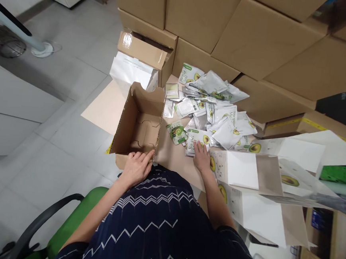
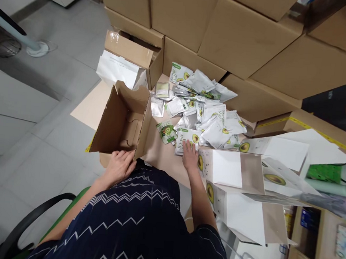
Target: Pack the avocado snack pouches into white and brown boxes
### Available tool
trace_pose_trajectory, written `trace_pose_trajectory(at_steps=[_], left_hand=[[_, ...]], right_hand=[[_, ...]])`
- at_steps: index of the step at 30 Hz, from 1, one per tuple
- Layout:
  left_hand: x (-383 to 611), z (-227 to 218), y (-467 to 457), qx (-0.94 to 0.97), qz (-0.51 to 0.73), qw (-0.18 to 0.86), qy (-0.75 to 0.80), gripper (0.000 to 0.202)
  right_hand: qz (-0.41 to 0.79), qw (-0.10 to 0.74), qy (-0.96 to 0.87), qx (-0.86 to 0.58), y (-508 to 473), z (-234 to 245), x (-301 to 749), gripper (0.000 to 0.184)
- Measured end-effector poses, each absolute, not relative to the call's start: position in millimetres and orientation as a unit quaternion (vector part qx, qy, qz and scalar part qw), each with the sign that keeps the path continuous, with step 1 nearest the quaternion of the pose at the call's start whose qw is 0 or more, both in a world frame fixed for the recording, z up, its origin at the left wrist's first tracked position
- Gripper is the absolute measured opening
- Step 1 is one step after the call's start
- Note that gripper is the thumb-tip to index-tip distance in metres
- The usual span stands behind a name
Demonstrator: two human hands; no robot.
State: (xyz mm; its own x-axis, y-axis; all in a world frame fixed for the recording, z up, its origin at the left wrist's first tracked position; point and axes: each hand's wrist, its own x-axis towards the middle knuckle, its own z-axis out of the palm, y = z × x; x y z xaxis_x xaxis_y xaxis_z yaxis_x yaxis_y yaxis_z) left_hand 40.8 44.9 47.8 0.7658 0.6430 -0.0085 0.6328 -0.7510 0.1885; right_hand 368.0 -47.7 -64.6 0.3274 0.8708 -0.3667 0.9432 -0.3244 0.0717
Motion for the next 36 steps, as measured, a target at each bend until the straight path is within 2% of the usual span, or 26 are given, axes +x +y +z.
trace_pose_trajectory(at_steps=[3, 6, 9, 14, 15, 17, 19, 22, 24, 27, 30, 36], left_hand=[[46, 52, 44, 0.938, -0.006, 0.103, 0.329, 0.054], [50, 55, 44, 0.938, -0.027, 0.115, 0.325, 0.057], [49, 58, 44, 0.937, -0.039, 0.134, 0.322, 0.059], [40, 60, 49, 0.928, -0.04, 0.141, 0.341, 0.065], [39, 60, 50, 0.928, -0.042, 0.141, 0.344, 0.065], [40, 60, 51, 0.927, -0.044, 0.14, 0.345, 0.065], [42, 59, 51, 0.927, -0.043, 0.144, 0.344, 0.063], [42, 60, 51, 0.921, -0.036, 0.143, 0.36, 0.055], [37, 60, 50, 0.914, -0.02, 0.122, 0.387, 0.05], [25, 60, 48, 0.897, 0.026, 0.065, 0.437, 0.058], [15, 57, 46, 0.878, 0.059, 0.038, 0.474, 0.062], [6, 44, 47, 0.864, 0.088, 0.065, 0.492, 0.074]], right_hand=[[-0.164, 0.12, 0.583, 0.787, -42, -53, 372, 0.064], [-0.168, 0.048, 0.574, 0.8, -29, -32, 368, 0.053], [-0.145, -0.073, 0.523, 0.837, -11, 1, 361, 0.05], [-0.068, -0.378, 0.48, 0.789, 9, 86, 344, 0.051], [-0.066, -0.422, 0.481, 0.766, 11, 106, 339, 0.052], [-0.104, -0.456, 0.511, 0.721, 19, 141, 326, 0.051], [-0.19, -0.42, 0.582, 0.67, 34, 167, 311, 0.048], [-0.313, -0.279, 0.698, 0.58, 67, 180, 287, 0.038], [-0.336, -0.172, 0.749, 0.544, 91, 172, 272, 0.034], [-0.323, -0.048, 0.79, 0.519, 118, 150, 250, 0.031], [-0.326, 0.016, 0.813, 0.482, 135, 134, 233, 0.028], [-0.359, 0.124, 0.841, 0.384, 152, 117, 204, 0.024]])
